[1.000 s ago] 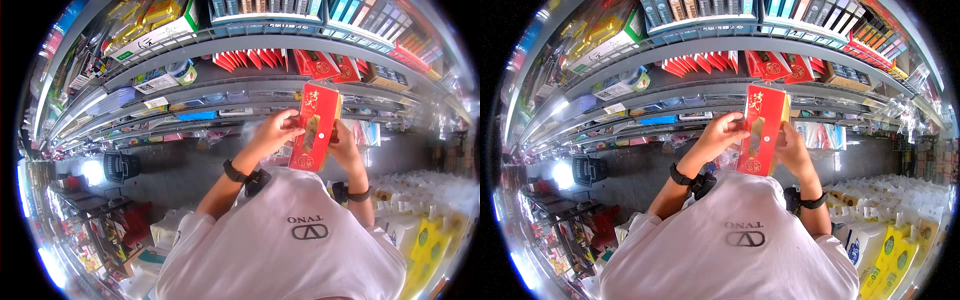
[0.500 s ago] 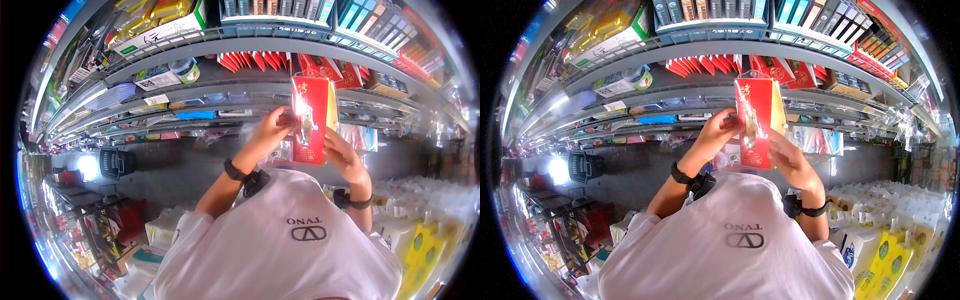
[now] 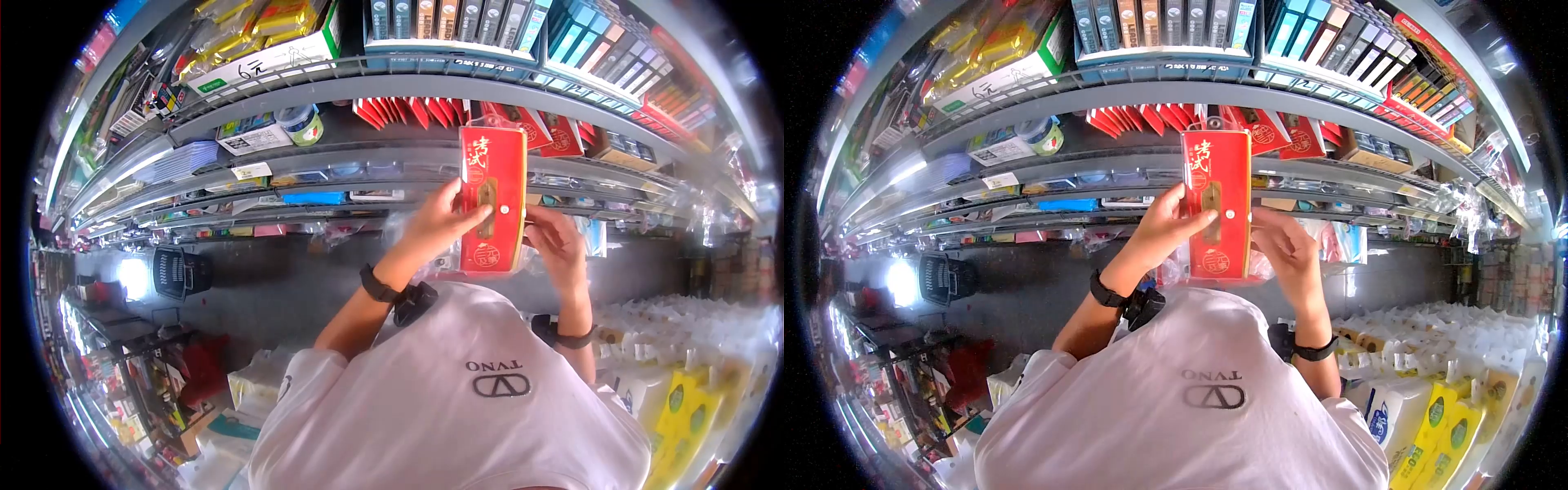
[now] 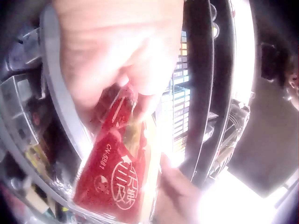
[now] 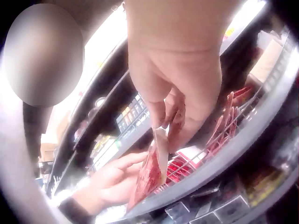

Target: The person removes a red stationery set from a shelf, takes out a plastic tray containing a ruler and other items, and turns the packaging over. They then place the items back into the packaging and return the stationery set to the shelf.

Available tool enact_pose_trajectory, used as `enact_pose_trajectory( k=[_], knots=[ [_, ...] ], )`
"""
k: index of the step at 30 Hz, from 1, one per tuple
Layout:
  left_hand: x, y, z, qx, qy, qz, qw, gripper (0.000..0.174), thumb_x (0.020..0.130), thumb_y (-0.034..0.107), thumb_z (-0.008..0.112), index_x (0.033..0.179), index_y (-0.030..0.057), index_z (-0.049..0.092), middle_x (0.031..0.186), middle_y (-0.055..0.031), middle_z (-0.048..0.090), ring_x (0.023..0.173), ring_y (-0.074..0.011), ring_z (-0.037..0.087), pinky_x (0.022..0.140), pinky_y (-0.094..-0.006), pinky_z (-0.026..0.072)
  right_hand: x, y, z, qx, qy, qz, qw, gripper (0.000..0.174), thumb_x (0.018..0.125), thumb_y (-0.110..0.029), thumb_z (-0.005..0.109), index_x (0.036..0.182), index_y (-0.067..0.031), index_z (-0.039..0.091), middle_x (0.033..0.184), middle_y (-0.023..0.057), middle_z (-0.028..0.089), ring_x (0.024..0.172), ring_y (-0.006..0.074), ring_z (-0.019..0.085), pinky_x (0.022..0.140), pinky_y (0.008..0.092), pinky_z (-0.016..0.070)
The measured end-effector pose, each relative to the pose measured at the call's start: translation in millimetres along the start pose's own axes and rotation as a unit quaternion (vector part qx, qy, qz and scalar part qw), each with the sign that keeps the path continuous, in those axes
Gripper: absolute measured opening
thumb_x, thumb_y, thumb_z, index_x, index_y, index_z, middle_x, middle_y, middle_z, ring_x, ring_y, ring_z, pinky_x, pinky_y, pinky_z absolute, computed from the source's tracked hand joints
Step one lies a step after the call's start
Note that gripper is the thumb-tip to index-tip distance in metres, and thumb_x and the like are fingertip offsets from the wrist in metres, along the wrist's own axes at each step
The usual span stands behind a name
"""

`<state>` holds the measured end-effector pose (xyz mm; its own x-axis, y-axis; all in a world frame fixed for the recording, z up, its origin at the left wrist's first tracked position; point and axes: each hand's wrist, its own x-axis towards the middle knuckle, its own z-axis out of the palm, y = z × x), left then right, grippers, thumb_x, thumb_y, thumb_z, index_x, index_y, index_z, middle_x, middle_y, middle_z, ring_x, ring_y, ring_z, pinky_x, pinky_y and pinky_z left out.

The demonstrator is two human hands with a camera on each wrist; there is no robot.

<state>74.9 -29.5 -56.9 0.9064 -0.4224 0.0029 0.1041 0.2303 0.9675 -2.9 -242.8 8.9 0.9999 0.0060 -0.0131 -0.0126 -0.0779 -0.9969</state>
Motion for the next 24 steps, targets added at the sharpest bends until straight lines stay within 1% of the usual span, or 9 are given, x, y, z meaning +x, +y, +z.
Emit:
enact_pose_trajectory(
  k=[1,2,5,8,11,14,17,20,24],
  knots=[
    [-0.3,4.8,3.4,0.012,0.002,0.013,1.0,0.044,0.09,0.017,0.075,0.126,0.0011,0.056,0.104,-0.0042,0.068,0.093,-0.0097,0.065,0.078,-0.0274,0.0535,0.4,-3.3,4.3,0.006,0.005,-0.01,1.0,0.031,0.096,0.003,0.061,0.127,0.0044,0.059,0.114,0.012,0.069,0.104,0.0162,0.067,0.091,0.0305,0.0565],
    [-1.2,10.7,6.8,0.025,0.005,0.025,0.999,0.044,0.09,0.018,0.075,0.126,0.0008,0.056,0.104,-0.0041,0.068,0.094,-0.01,0.065,0.078,-0.0278,0.0538,0.6,-1.3,4.0,0.011,0.006,-0.014,1.0,0.032,0.095,0.003,0.062,0.127,0.0042,0.059,0.114,0.0117,0.069,0.103,0.0159,0.067,0.09,0.0303,0.0566],
    [-4.2,25.7,16.2,-0.031,0.008,0.02,0.999,0.047,0.088,0.018,0.077,0.126,0.0009,0.056,0.105,-0.0047,0.069,0.098,-0.0119,0.067,0.082,-0.0303,0.0542,1.0,3.9,2.3,0.023,0.004,-0.018,1.0,0.033,0.094,0.002,0.064,0.127,0.0039,0.059,0.112,0.0111,0.069,0.102,0.0151,0.067,0.088,0.0297,0.0562],
    [-11.2,43.2,23.1,-0.022,-0.001,-0.026,0.999,0.049,0.086,0.015,0.078,0.126,0.0001,0.055,0.107,-0.0089,0.07,0.098,-0.017,0.069,0.082,-0.0341,0.0549,-0.2,1.2,2.7,0.023,0.012,-0.014,1.0,0.033,0.093,-0.001,0.069,0.124,0.0038,0.059,0.11,0.0101,0.07,0.102,0.0136,0.065,0.086,0.029,0.0547],
    [-7.4,31.4,22.0,0.089,-0.01,0.093,0.992,0.046,0.088,0.006,0.075,0.127,-0.0002,0.051,0.117,-0.0061,0.067,0.104,-0.0106,0.064,0.089,-0.031,0.0538,2.8,-5.2,8.0,0.008,0.017,-0.023,1.0,0.031,0.092,-0.004,0.072,0.119,0.0031,0.06,0.107,0.0086,0.07,0.101,0.0121,0.064,0.085,0.0281,0.0528],
    [-19.3,59.7,29.1,0.153,-0.005,0.085,0.984,0.047,0.087,0.009,0.075,0.128,0.0014,0.051,0.112,-0.0092,0.069,0.102,-0.0139,0.066,0.09,-0.032,0.0529,3.8,-8.6,7.8,-0.014,-0.007,-0.017,1.0,0.029,0.091,-0.006,0.073,0.116,0.0022,0.06,0.106,0.0076,0.07,0.1,0.0113,0.064,0.086,0.027,0.0516],
    [-25.6,62.4,32.7,0.219,0.001,0.092,0.971,0.047,0.088,0.014,0.075,0.127,0.0026,0.051,0.108,-0.0144,0.07,0.1,-0.0221,0.071,0.086,-0.0349,0.0538,3.6,0.1,6.6,0.006,0.0,-0.013,1.0,0.03,0.091,-0.005,0.072,0.117,0.0016,0.06,0.108,0.0073,0.071,0.1,0.0111,0.064,0.086,0.0262,0.0513],
    [-29.5,66.2,34.6,0.204,-0.021,0.084,0.975,0.045,0.089,0.016,0.074,0.126,0.003,0.052,0.106,-0.0181,0.071,0.1,-0.0294,0.072,0.083,-0.0368,0.0552,4.2,3.2,6.1,0.034,0.003,-0.029,0.999,0.029,0.092,-0.003,0.07,0.119,0.0012,0.06,0.109,0.0072,0.071,0.101,0.0116,0.064,0.088,0.0265,0.0514],
    [-30.3,66.2,34.9,0.231,-0.034,0.119,0.965,0.044,0.089,0.016,0.075,0.124,0.0023,0.052,0.106,-0.0197,0.071,0.099,-0.0339,0.072,0.079,-0.0386,0.0556,4.1,6.2,6.5,0.07,0.001,-0.064,0.995,0.029,0.093,0.0,0.068,0.12,0.0007,0.06,0.11,0.0072,0.07,0.102,0.0125,0.064,0.091,0.0277,0.0515]
  ],
)
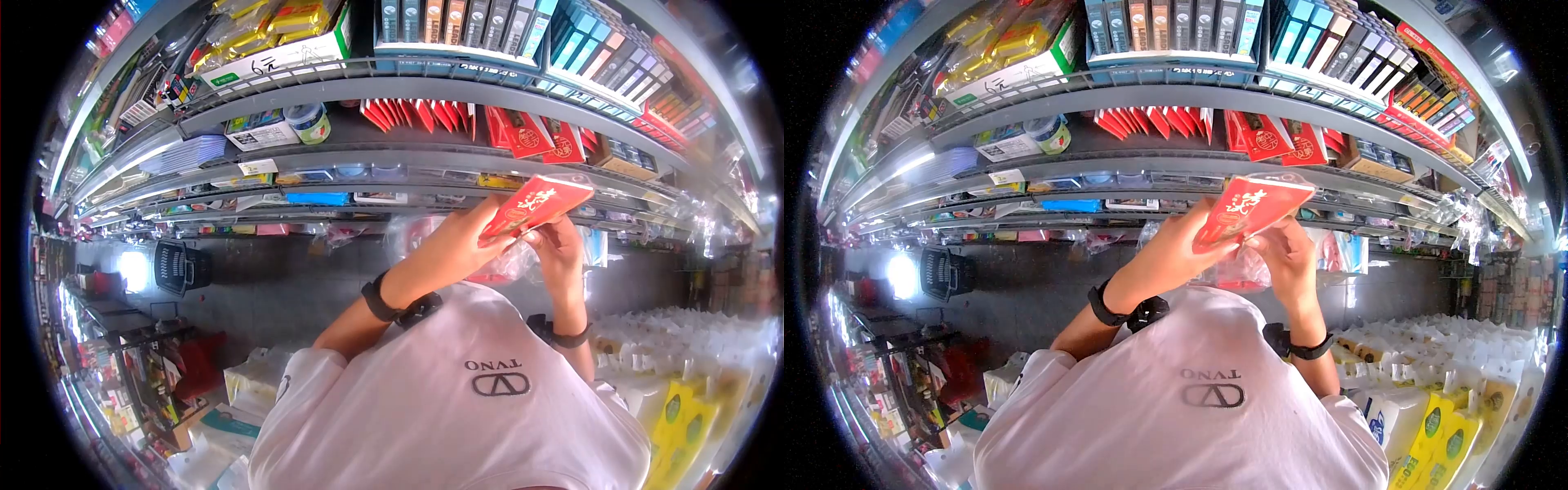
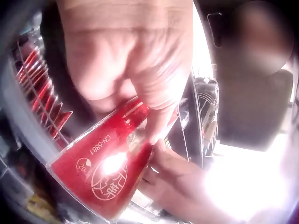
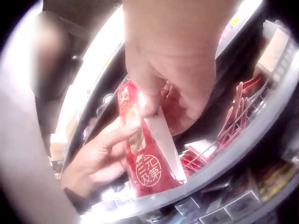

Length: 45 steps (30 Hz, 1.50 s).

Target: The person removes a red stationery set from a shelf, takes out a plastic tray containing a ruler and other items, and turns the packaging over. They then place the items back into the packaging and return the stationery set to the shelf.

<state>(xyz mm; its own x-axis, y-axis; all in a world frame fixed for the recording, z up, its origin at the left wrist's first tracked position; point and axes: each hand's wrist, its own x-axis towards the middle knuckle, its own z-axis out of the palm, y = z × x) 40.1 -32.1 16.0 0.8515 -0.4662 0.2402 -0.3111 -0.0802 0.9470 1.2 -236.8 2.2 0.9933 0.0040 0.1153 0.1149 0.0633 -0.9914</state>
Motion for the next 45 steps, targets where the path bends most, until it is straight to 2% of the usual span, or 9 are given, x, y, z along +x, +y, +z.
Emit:
enact_pose_trajectory(
  k=[11,19,24,29,34,37,40,41,45],
  knots=[
    [2.2,8.4,3.2,0.041,-0.026,0.055,0.997,0.041,0.088,0.014,0.075,0.122,0.0026,0.054,0.104,-0.021,0.069,0.098,-0.0392,0.069,0.079,-0.0392,0.0551,-7.2,3.8,-5.8,0.0,0.007,-0.037,0.999,0.031,0.093,-0.001,0.069,0.122,0.0016,0.059,0.11,0.0067,0.069,0.102,0.0136,0.064,0.09,0.0289,0.0524],
    [5.1,-44.3,11.3,-0.09,-0.039,-0.068,0.993,0.053,0.089,0.006,0.075,0.133,0.0003,0.048,0.125,-0.0076,0.062,0.111,-0.0149,0.063,0.091,-0.0314,0.0534,-6.1,7.9,1.9,-0.068,0.027,0.006,0.997,0.025,0.088,-0.004,0.076,0.109,0.0012,0.064,0.101,0.007,0.07,0.092,0.0115,0.067,0.08,0.0275,0.0552],
    [4.0,-63.1,9.4,-0.064,-0.069,-0.033,0.995,0.056,0.09,0.003,0.073,0.137,0.001,0.043,0.129,-0.0078,0.058,0.117,-0.015,0.058,0.091,-0.0306,0.0532,-6.5,2.4,0.7,-0.165,0.002,0.033,0.986,0.027,0.087,-0.008,0.077,0.109,0.0032,0.065,0.098,0.0094,0.071,0.09,0.0131,0.069,0.079,0.0298,0.0564],
    [5.8,-50.6,24.3,-0.192,-0.102,-0.161,0.963,0.055,0.09,0.002,0.073,0.137,0.0018,0.044,0.129,-0.007,0.058,0.119,-0.0159,0.058,0.1,-0.0336,0.0495,-10.8,35.2,-21.0,-0.037,0.0,0.05,0.998,0.023,0.089,-0.011,0.075,0.103,0.0015,0.062,0.089,0.0068,0.069,0.081,0.0118,0.066,0.069,0.0295,0.0542],
    [14.9,-62.7,44.3,-0.207,-0.059,-0.203,0.955,0.043,0.091,0.007,0.073,0.129,0.0009,0.052,0.121,-0.0061,0.063,0.11,-0.0139,0.062,0.094,-0.0309,0.0509,-14.5,40.3,-37.5,-0.071,0.005,0.048,0.996,0.024,0.09,-0.015,0.075,0.098,-0.0002,0.058,0.076,0.0041,0.064,0.07,0.0121,0.061,0.06,0.0302,0.0486],
    [25.9,-68.0,50.5,-0.168,0.0,-0.229,0.959,0.029,0.094,0.015,0.072,0.116,0.0014,0.06,0.112,-0.0038,0.067,0.099,-0.0094,0.063,0.084,-0.0259,0.0502,-13.7,36.4,-49.1,-0.108,-0.019,0.055,0.992,0.026,0.09,-0.017,0.075,0.097,-0.0001,0.057,0.073,0.0098,0.061,0.067,0.0151,0.06,0.059,0.0326,0.0466],
    [39.4,-65.5,54.4,-0.256,0.105,-0.223,0.935,0.028,0.095,0.015,0.071,0.117,0.0016,0.06,0.111,-0.0034,0.067,0.1,-0.0088,0.062,0.088,-0.026,0.0486,-15.4,36.1,-65.0,-0.256,-0.14,0.043,0.956,0.027,0.09,-0.017,0.076,0.098,-0.0003,0.057,0.081,0.0079,0.061,0.073,0.0127,0.059,0.062,0.0284,0.0479],
    [41.9,-70.7,52.6,-0.263,0.108,-0.212,0.935,0.028,0.096,0.015,0.069,0.119,0.002,0.059,0.114,-0.0043,0.066,0.101,-0.0091,0.062,0.09,-0.0266,0.0476,-19.2,37.5,-65.6,-0.239,-0.121,0.029,0.963,0.025,0.089,-0.016,0.074,0.099,0.001,0.059,0.073,0.0161,0.057,0.067,0.0179,0.061,0.062,0.0368,0.046],
    [46.0,-74.3,47.8,-0.218,0.112,-0.174,0.954,0.032,0.099,0.014,0.065,0.126,0.0028,0.053,0.124,-0.007,0.061,0.104,-0.0111,0.063,0.092,-0.0273,0.0484,-20.4,16.0,-60.1,-0.107,-0.001,0.075,0.991,0.024,0.09,-0.014,0.072,0.105,0.0027,0.063,0.074,0.0155,0.059,0.066,0.0176,0.061,0.06,0.0358,0.0472]
  ],
)
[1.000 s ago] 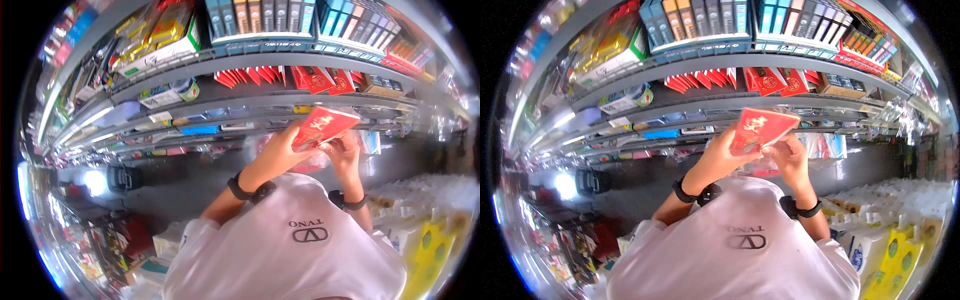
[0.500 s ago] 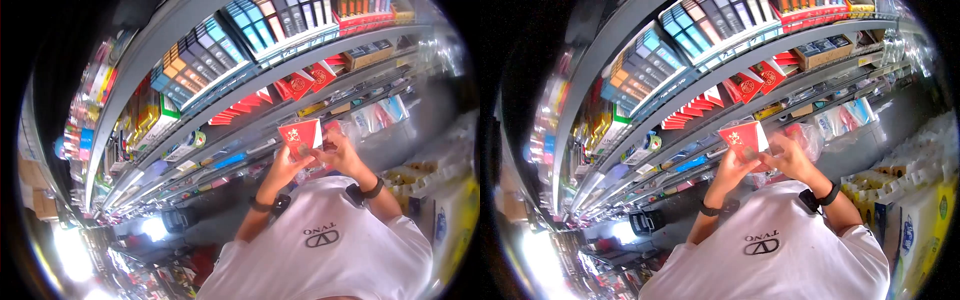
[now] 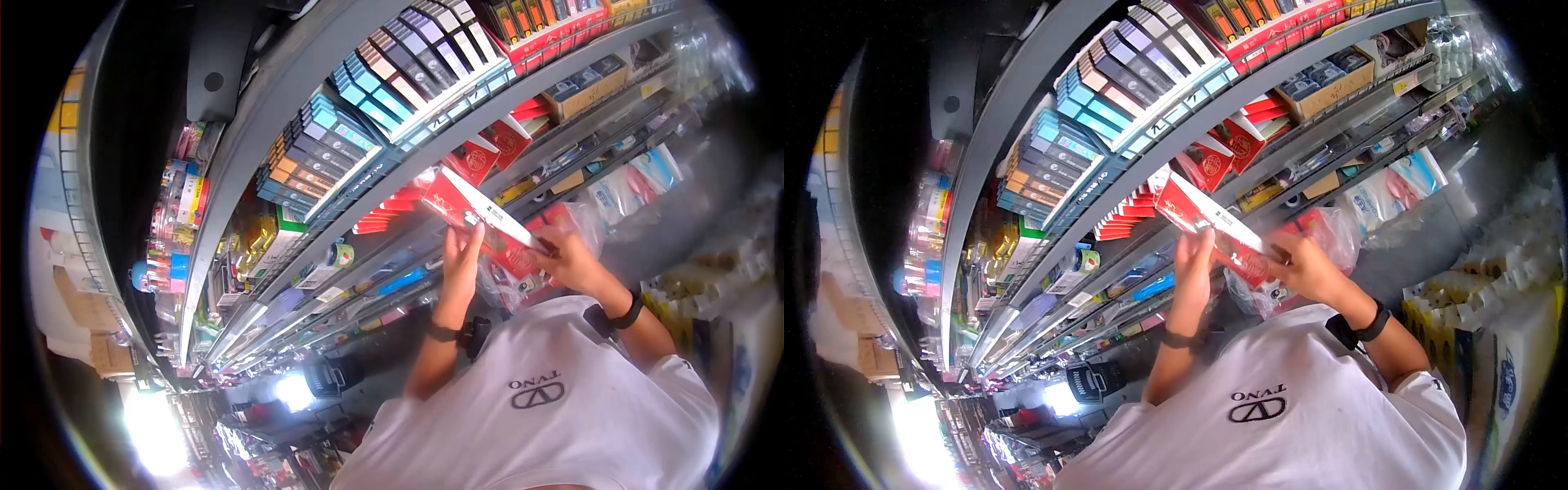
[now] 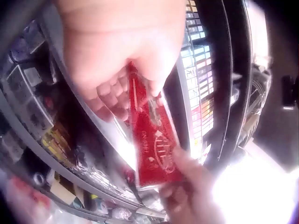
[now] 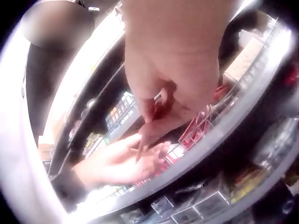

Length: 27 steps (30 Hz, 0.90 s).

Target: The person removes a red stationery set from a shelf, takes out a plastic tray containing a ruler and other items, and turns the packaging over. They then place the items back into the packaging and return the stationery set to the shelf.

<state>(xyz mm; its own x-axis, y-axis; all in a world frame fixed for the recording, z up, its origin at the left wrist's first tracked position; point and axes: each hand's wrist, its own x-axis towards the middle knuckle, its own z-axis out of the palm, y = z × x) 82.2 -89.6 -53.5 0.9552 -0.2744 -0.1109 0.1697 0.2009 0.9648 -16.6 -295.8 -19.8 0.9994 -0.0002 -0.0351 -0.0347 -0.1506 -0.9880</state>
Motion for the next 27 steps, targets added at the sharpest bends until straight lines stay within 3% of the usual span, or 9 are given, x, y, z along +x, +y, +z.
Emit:
enact_pose_trajectory(
  k=[5,9,10,12,15,18,22,25,27],
  knots=[
    [-8.5,-1.5,-11.6,0.067,0.0,0.023,0.997,0.036,0.101,0.014,0.062,0.132,0.0044,0.046,0.125,-0.0088,0.059,0.101,-0.0152,0.065,0.088,-0.0289,0.0522,28.1,-22.6,4.2,0.023,0.101,-0.054,0.993,0.028,0.094,-0.012,0.068,0.116,0.0047,0.061,0.072,0.0059,0.059,0.062,0.0069,0.059,0.054,0.0283,0.0471],
    [-13.1,17.8,-22.4,0.314,0.028,0.157,0.936,0.034,0.095,0.011,0.065,0.127,0.0034,0.053,0.125,-0.0098,0.061,0.11,-0.0233,0.061,0.091,-0.0381,0.0501,69.8,-32.2,20.4,-0.095,0.152,-0.188,0.966,0.027,0.094,-0.011,0.068,0.117,0.003,0.063,0.078,0.0134,0.062,0.06,0.0161,0.061,0.056,0.0313,0.048],
    [-6.6,23.4,-29.7,0.379,0.044,0.225,0.896,0.035,0.093,0.01,0.066,0.126,0.0033,0.054,0.125,-0.0111,0.061,0.112,-0.0268,0.06,0.095,-0.0404,0.0478,80.5,-37.3,23.4,-0.125,0.149,-0.19,0.962,0.029,0.09,-0.017,0.071,0.113,0.0,0.065,0.09,0.0195,0.066,0.074,0.0382,0.066,0.065,0.0431,0.052],
    [9.7,31.4,-45.3,0.501,0.077,0.345,0.79,0.037,0.089,0.007,0.068,0.124,0.003,0.055,0.125,-0.0136,0.061,0.116,-0.0337,0.057,0.102,-0.045,0.0432,106.8,-37.5,39.3,-0.175,0.182,-0.219,0.942,0.028,0.09,-0.018,0.07,0.113,-0.0009,0.065,0.093,0.0199,0.066,0.077,0.0399,0.066,0.066,0.045,0.0528],
    [25.5,42.6,-48.2,0.513,0.131,0.341,0.777,0.044,0.086,0.007,0.069,0.127,0.004,0.055,0.128,-0.0167,0.059,0.123,-0.039,0.05,0.11,-0.0488,0.0346,139.0,-29.0,62.0,-0.218,0.203,-0.248,0.922,0.027,0.092,-0.021,0.067,0.111,-0.0019,0.064,0.098,0.0189,0.067,0.082,0.0413,0.066,0.067,0.0476,0.0546],
    [42.7,46.8,-56.3,0.544,0.153,0.422,0.709,0.048,0.087,0.008,0.07,0.132,0.0044,0.053,0.132,-0.0176,0.058,0.13,-0.039,0.047,0.113,-0.0497,0.0324,162.8,-23.5,79.3,-0.256,0.179,-0.249,0.917,0.03,0.093,-0.026,0.066,0.111,-0.002,0.062,0.099,0.0176,0.067,0.083,0.0408,0.067,0.068,0.048,0.0556],
    [55.2,55.9,-60.4,0.54,0.099,0.394,0.737,0.057,0.086,0.007,0.07,0.14,0.0053,0.05,0.141,-0.0169,0.054,0.137,-0.0388,0.042,0.116,-0.0507,0.0293,188.3,-13.5,97.4,-0.227,0.114,-0.237,0.938,0.036,0.093,-0.022,0.065,0.121,-0.0011,0.058,0.116,0.0237,0.061,0.094,0.044,0.065,0.075,0.0489,0.0561],
    [66.4,56.6,-64.5,0.535,0.07,0.395,0.743,0.054,0.086,0.006,0.069,0.137,0.0056,0.054,0.142,-0.015,0.054,0.137,-0.0365,0.043,0.116,-0.0492,0.0301,208.6,9.7,106.1,-0.287,0.126,-0.335,0.888,0.047,0.094,-0.023,0.064,0.134,-0.0014,0.051,0.128,0.0277,0.055,0.109,0.0453,0.061,0.089,0.0489,0.0531],
    [73.6,53.7,-68.2,0.53,0.078,0.399,0.744,0.044,0.083,0.004,0.07,0.126,0.0055,0.062,0.133,-0.0127,0.062,0.128,-0.0334,0.051,0.111,-0.0462,0.0359,205.8,10.2,103.8,-0.298,0.057,-0.247,0.92,0.055,0.098,-0.029,0.058,0.143,-0.0004,0.042,0.133,0.0295,0.053,0.118,0.045,0.056,0.098,0.0478,0.0486]
  ],
)
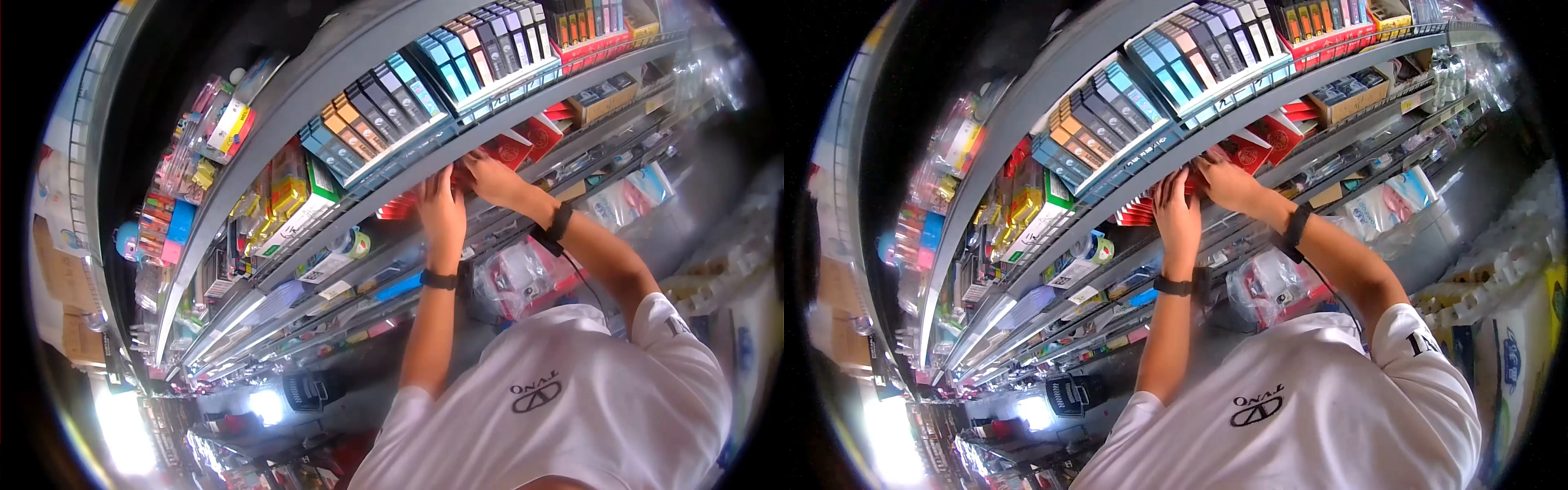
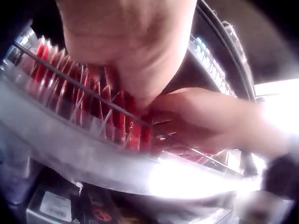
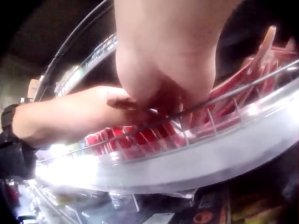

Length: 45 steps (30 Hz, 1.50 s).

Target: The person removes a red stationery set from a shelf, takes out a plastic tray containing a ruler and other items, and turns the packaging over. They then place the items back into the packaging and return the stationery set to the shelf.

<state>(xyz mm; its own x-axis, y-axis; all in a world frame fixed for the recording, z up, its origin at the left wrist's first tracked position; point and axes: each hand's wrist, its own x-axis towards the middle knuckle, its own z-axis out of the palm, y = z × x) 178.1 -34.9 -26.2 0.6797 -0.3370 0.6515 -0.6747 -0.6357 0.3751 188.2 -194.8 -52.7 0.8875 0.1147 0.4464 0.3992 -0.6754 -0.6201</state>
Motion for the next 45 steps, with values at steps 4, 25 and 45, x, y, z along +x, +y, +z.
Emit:
enact_pose_trajectory(
  k=[4,25,45],
  knots=[
    [3.1,-10.6,2.0,0.045,0.015,-0.014,0.999,0.036,0.08,0.005,0.072,0.115,0.0068,0.066,0.122,-0.0102,0.067,0.119,-0.0323,0.058,0.103,-0.0452,0.0417,-4.1,-23.3,-17.4,0.01,0.005,0.0,1.0,0.055,0.102,-0.033,0.051,0.143,0.0015,0.039,0.134,0.0297,0.053,0.12,0.0451,0.055,0.099,0.0483,0.0474],
    [5.9,-10.5,14.4,0.073,0.041,-0.02,0.996,0.043,0.077,0.025,0.082,0.115,0.0155,0.064,0.12,-0.005,0.066,0.119,-0.0311,0.056,0.107,-0.0533,0.0363,-35.6,9.6,-69.2,-0.387,0.15,0.087,0.906,0.057,0.091,-0.042,0.064,0.127,0.0019,0.056,0.116,0.0204,0.059,0.108,0.038,0.055,0.093,0.048,0.0454],
    [-6.7,14.7,5.1,-0.039,0.063,0.042,0.996,0.039,0.081,0.01,0.076,0.118,0.0152,0.066,0.122,-0.0069,0.063,0.119,-0.0328,0.055,0.106,-0.049,0.0385,-46.3,-10.2,-103.0,-0.134,0.124,0.235,0.955,0.04,0.09,-0.031,0.069,0.117,-0.0024,0.062,0.105,0.0252,0.066,0.092,0.0421,0.064,0.077,0.0447,0.0516]
  ],
)
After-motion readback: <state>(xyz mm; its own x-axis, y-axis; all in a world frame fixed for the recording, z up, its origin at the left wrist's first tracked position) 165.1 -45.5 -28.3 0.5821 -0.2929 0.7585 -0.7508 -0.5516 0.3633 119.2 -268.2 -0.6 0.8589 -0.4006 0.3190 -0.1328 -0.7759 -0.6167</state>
